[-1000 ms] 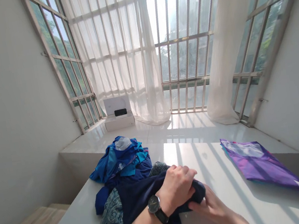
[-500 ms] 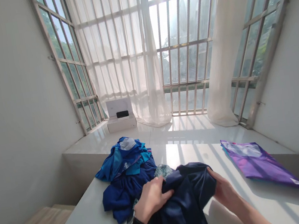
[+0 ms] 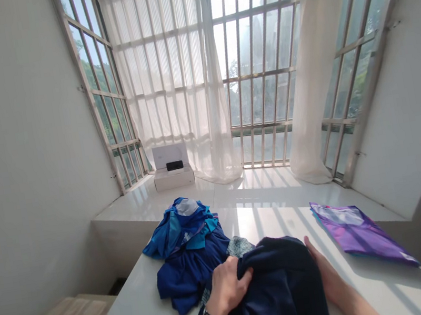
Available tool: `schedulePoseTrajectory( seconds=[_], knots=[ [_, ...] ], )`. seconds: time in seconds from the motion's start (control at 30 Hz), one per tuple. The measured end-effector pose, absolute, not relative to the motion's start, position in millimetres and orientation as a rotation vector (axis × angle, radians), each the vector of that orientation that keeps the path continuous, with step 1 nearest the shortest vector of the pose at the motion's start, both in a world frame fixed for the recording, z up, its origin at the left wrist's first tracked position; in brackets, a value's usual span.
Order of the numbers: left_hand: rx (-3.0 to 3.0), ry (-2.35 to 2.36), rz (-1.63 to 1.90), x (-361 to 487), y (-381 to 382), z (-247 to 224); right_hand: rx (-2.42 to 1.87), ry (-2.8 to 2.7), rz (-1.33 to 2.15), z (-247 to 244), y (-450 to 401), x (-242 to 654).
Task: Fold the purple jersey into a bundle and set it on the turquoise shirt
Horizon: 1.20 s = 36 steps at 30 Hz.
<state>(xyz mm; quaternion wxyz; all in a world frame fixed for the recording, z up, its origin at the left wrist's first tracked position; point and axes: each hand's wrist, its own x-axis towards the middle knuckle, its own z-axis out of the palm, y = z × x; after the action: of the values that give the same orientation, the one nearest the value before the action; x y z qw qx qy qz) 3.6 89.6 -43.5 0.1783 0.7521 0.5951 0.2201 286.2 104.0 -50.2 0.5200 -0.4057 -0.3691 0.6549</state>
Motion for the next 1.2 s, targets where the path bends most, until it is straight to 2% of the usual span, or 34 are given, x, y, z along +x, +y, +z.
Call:
schedulePoseTrajectory(
  seconds=[0.1, 0.27, 0.5, 0.7, 0.87, 1.2],
  knots=[
    [2.031, 1.609, 0.744, 0, 91, -44, -0.995, -0.905, 1.656, -61, 104, 291],
    [1.832, 1.480, 0.957, -5, 92, -46, -0.938, -1.189, 1.410, -83, 114, 282],
    [1.755, 1.620, 0.856, -7, 99, -62, -1.108, -1.268, 1.151, -122, 131, 285],
    [1.819, 1.564, 0.839, -4, 101, -53, -1.204, -1.200, 1.030, -99, 127, 290],
    [1.855, 1.496, 0.909, -5, 99, -49, -1.179, -1.057, 1.145, -75, 117, 283],
    [1.854, 1.430, 0.961, -5, 98, -49, -1.083, -0.810, 1.282, -90, 126, 280]
  ],
)
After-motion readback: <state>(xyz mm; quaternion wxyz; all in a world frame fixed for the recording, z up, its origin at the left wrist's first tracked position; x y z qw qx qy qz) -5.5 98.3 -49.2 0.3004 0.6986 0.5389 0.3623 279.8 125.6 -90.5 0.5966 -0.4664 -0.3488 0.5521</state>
